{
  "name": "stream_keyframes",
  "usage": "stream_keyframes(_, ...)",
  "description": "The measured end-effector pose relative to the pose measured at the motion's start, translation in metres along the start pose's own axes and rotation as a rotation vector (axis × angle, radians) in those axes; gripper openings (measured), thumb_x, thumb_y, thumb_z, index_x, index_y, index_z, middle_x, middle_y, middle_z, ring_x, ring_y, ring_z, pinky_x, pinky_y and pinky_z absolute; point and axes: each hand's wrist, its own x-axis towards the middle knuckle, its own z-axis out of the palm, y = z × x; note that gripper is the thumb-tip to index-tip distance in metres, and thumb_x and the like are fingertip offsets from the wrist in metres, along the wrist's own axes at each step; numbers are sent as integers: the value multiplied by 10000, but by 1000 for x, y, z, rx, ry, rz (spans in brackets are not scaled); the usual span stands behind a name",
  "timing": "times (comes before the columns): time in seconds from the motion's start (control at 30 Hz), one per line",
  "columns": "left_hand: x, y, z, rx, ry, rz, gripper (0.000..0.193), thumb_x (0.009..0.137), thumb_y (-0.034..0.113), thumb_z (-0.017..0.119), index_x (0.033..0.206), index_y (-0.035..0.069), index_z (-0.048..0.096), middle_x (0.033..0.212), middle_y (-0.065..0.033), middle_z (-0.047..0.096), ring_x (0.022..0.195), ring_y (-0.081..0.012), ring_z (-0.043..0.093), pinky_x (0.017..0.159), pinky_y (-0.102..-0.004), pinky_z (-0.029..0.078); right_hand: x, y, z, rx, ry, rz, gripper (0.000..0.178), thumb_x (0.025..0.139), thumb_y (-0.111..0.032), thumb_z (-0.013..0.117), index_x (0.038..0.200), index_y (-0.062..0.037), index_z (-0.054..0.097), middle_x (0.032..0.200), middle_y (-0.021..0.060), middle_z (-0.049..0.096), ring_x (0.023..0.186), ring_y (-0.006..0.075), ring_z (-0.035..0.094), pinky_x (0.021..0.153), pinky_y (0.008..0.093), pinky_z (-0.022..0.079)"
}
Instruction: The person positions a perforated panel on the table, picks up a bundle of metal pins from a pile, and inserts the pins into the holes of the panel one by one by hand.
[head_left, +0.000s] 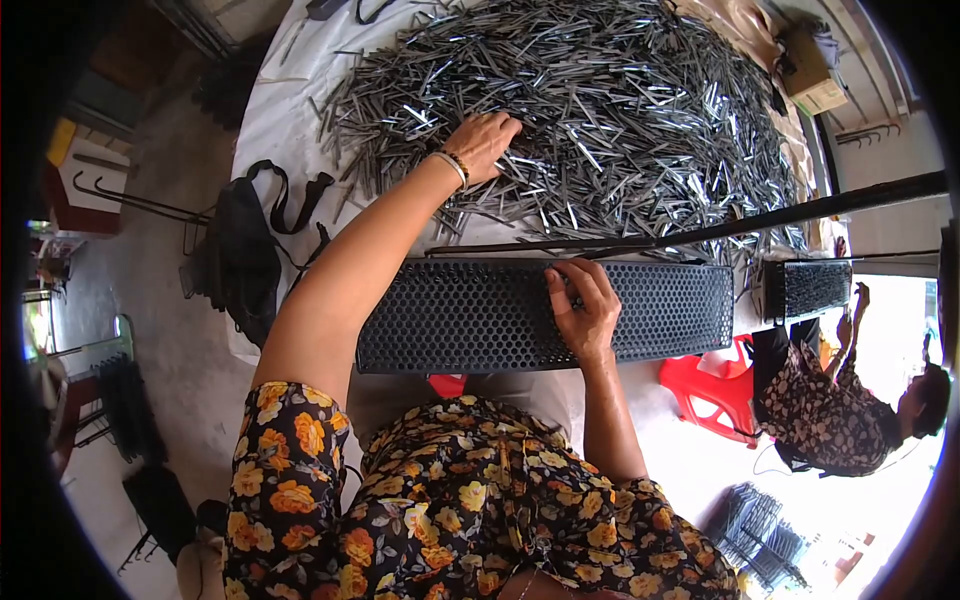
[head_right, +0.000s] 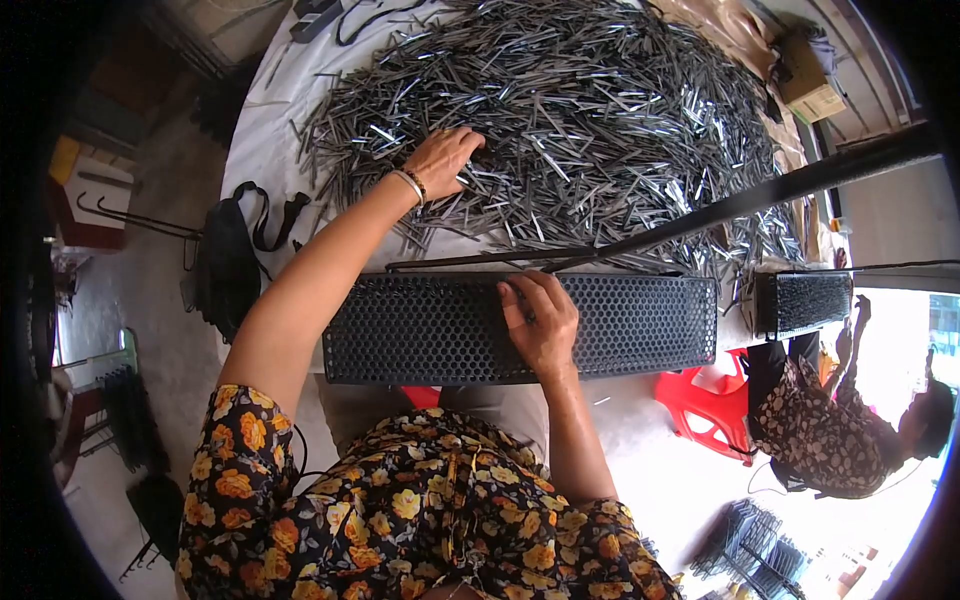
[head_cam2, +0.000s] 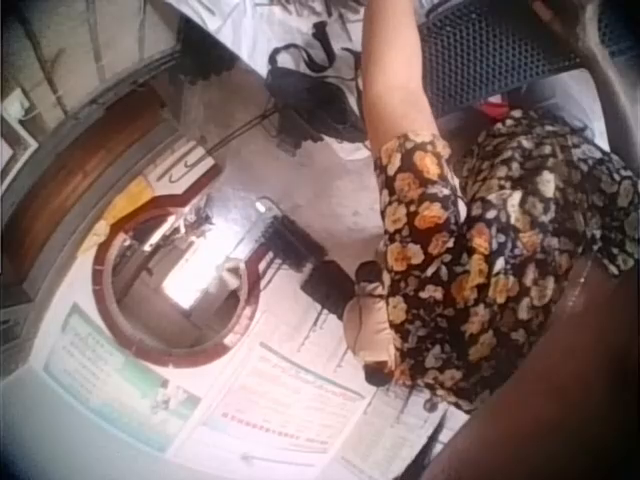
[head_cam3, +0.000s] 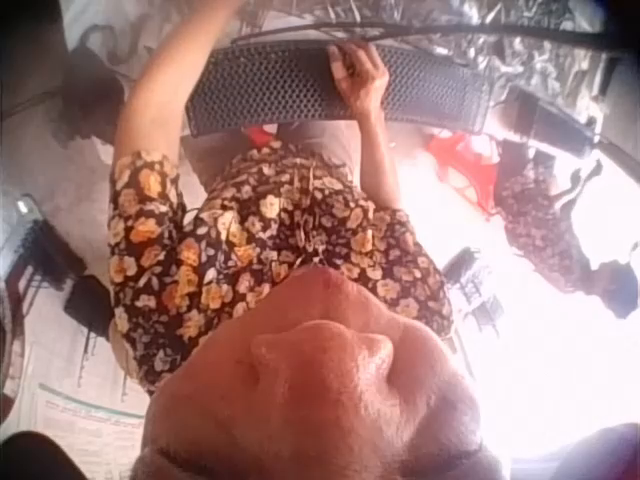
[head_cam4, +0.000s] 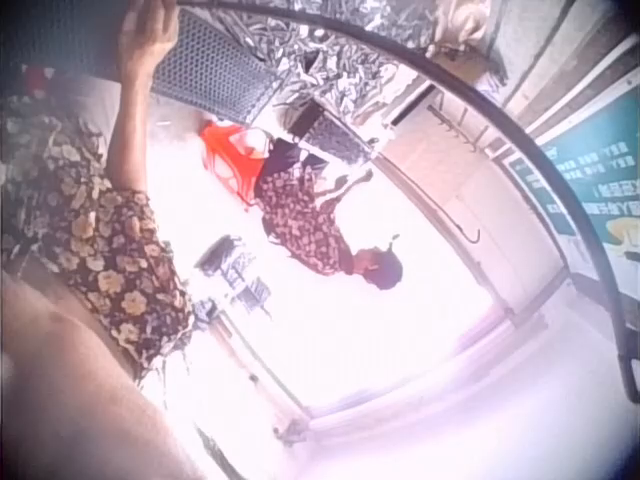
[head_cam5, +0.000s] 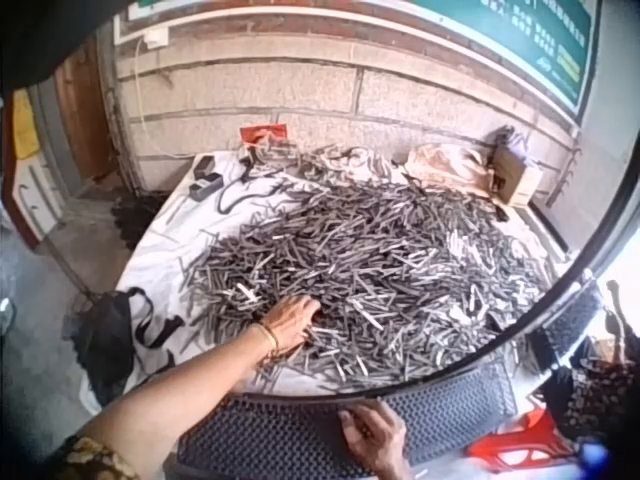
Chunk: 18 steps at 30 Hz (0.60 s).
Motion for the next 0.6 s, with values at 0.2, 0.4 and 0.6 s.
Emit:
stream_keyframes(0.2,-6,4,3,66,-8,69,466,619,112,774,1018,56,539,1018,-102,507,988,-274,538,893,-366,443,-1,3,0,14,-27,16,144,745,-51,732,866,-30,658,878,85,636,570,180,599,521,278,474)
stream_keyframes(0.4,-7,3,10,7,-25,26,517,615,60,784,1065,51,530,1051,-106,482,1019,-272,518,908,-354,448,0,2,1,-42,0,-89,116,753,-26,709,856,-24,655,861,96,632,665,245,617,583,312,486)
stream_keyframes(0.6,-5,-5,13,44,-20,64,541,632,69,774,1109,60,518,1073,-97,507,1025,-280,524,916,-368,431,4,1,1,-64,11,-111,164,789,-33,679,949,-10,650,897,115,626,674,253,620,592,315,491)
